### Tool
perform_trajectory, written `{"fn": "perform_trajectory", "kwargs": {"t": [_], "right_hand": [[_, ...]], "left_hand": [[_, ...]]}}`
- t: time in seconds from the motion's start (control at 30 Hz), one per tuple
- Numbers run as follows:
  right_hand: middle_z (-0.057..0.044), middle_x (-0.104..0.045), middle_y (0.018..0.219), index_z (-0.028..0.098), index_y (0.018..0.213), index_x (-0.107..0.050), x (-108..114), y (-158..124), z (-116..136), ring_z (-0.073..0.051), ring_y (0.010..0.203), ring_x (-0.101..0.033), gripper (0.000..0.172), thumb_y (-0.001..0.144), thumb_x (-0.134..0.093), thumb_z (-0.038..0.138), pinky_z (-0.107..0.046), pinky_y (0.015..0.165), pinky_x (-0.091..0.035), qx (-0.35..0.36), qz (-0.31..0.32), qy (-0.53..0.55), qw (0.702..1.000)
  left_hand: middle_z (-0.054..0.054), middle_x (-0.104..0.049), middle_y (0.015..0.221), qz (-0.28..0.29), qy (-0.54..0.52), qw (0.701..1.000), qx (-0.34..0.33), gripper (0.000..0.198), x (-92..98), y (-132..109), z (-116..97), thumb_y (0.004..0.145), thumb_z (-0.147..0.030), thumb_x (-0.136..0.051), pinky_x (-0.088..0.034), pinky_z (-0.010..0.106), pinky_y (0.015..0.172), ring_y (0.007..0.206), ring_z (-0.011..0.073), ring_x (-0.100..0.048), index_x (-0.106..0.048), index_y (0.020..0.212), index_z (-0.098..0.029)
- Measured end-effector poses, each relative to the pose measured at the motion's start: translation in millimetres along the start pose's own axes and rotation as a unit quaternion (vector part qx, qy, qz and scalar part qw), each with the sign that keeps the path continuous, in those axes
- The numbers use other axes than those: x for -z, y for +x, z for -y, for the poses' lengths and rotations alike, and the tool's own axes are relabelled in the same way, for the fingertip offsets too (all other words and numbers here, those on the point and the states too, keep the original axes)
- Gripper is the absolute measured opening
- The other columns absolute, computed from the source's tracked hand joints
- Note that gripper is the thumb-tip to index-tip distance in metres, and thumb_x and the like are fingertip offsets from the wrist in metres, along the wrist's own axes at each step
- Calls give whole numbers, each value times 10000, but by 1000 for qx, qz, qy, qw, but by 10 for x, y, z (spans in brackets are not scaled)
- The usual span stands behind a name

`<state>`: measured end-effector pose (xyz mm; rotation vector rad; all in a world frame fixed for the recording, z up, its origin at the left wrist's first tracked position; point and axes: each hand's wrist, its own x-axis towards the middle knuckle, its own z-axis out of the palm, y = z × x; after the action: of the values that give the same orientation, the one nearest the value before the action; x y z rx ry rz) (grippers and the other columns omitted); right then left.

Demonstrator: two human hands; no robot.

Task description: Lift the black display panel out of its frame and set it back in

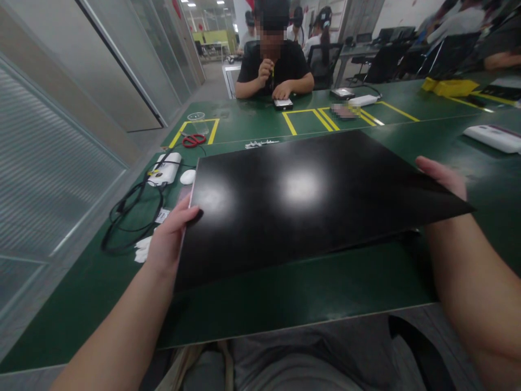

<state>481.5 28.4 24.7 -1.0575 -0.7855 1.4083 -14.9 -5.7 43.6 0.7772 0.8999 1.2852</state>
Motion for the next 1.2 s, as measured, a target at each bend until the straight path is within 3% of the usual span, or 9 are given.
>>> {"fn": "perform_trajectory", "kwargs": {"t": [0.1,0.2,0.27,0.37,0.53,0.73,0.87,1.0,1.2], "right_hand": [[-80,-721,1390,307,1334,-699,-160,-25,-18,-405,1318,-642,601,908,-472,665,-740,1094,-472,-37,2,-6,999],[-189,-647,1473,187,1412,-651,-175,-55,1,-381,1449,-529,768,911,-403,714,-669,1137,-454,33,8,27,999],[-239,-605,1506,138,1454,-612,-135,-72,20,-352,1503,-468,820,915,-373,707,-607,1153,-456,94,17,60,994],[-244,-586,1525,146,1510,-556,-60,-83,42,-323,1514,-461,844,940,-263,696,-592,1139,-469,118,36,98,988],[-187,-567,1566,257,1505,-567,25,-51,38,-332,1521,-450,801,894,-310,707,-665,1068,-498,101,55,124,986],[-135,-578,1571,330,1372,-657,42,-23,16,-311,1523,-449,747,848,-328,748,-635,1066,-487,104,53,72,991],[-149,-630,1511,314,1289,-693,16,-5,16,-319,1502,-480,783,841,-268,795,-639,1020,-515,94,44,41,994],[-194,-651,1469,280,1212,-725,-18,10,10,-342,1458,-531,791,810,-322,829,-618,1002,-536,86,34,26,995],[-166,-677,1438,323,1241,-700,-52,-6,-20,-351,1424,-564,765,795,-361,844,-658,1015,-517,67,38,27,997]], "left_hand": [[74,-821,1174,-32,-41,997,-59,606,-44,-12,-65,799,-121,-664,-549,502,1126,1202,328,-736,-660,1404,-162],[84,-828,1136,-96,-77,985,-123,590,-120,-10,-168,833,-83,-545,-549,504,1126,1174,316,-752,-654,1410,-131],[70,-839,998,-165,-86,976,-113,598,-175,-3,-235,843,-59,-468,-569,509,1101,1111,297,-779,-645,1411,-109],[38,-821,841,-235,-89,962,-110,635,-233,5,-292,837,-33,-421,-589,538,1071,1069,297,-793,-611,1440,-95],[69,-836,967,-211,-78,966,-131,644,-228,15,-269,810,-21,-429,-576,523,1092,1130,305,-772,-633,1418,-81],[74,-834,900,-188,-47,973,-125,661,-157,39,-242,749,-27,-490,-527,528,1142,1188,322,-746,-677,1381,-71],[77,-844,1040,-156,-44,979,-125,668,-118,37,-233,752,-71,-559,-500,529,1171,1258,342,-707,-670,1410,-109],[65,-833,1152,-161,-56,978,-119,712,-128,18,-232,757,-96,-556,-494,537,1180,1282,351,-693,-640,1461,-159],[65,-826,1187,-175,-65,978,-97,694,-212,-21,-241,796,-86,-523,-485,536,1190,1283,350,-693,-626,1478,-166]]}}
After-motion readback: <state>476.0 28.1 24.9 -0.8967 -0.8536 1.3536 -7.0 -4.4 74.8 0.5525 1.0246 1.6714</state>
